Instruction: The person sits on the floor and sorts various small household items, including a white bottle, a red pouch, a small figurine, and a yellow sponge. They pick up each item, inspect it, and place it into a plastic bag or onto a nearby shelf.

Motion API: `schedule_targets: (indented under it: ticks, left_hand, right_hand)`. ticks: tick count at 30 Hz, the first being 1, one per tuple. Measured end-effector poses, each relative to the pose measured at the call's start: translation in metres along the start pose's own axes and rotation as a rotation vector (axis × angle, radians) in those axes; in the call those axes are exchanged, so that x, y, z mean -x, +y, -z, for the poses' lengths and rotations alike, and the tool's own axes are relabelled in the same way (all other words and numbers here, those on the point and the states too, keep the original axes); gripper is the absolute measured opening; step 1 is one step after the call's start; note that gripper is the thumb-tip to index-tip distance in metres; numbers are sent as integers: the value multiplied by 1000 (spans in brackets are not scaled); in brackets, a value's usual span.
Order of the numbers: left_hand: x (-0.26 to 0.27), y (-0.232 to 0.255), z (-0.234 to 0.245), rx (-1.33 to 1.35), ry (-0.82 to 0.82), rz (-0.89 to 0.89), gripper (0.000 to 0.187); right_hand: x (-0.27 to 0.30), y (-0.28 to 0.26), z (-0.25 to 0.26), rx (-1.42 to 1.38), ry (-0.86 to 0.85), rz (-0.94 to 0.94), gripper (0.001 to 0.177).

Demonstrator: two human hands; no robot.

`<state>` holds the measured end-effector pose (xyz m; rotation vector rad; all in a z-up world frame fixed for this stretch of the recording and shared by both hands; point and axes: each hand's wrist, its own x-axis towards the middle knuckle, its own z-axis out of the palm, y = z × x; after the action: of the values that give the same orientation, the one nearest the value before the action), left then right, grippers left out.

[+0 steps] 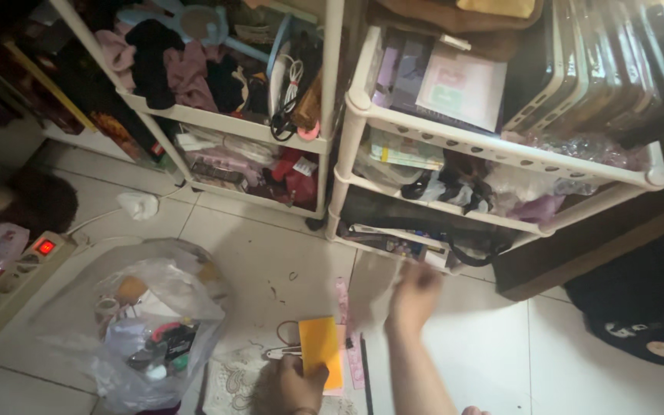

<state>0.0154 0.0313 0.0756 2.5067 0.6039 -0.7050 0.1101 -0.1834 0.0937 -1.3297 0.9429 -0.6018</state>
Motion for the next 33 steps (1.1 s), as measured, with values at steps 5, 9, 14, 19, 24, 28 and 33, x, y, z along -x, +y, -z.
schedule_targets:
  ticks: [5,9,14,19,24,28,33]
  left_hand:
    - [-5,15,-4,380,479,-210,41]
    - [1,88,22,640,613,-486,31]
    - [32,210,118,550,724,-1197,32]
    - [47,272,196,71,659,-1371,62]
    - [36,282,202,-89,767,-1468,76]
    - [19,308,196,-317,373,-1114,59]
    - [14,330,199,-430,415,-986,36]
  right_hand:
    - [-40,-110,6,-561,81,-15,21]
    - [-25,-166,14,-169,135,520,35]
    - [-18,-219,13,713,90,946,92]
    - [-46,-268,-4,1228,-272,612,124]
    - [-81,-275,-5,1147,-602,677,106]
    - [-92,-259,2,1060,-524,838,82]
    - [-95,-256,15,875,-448,864,44]
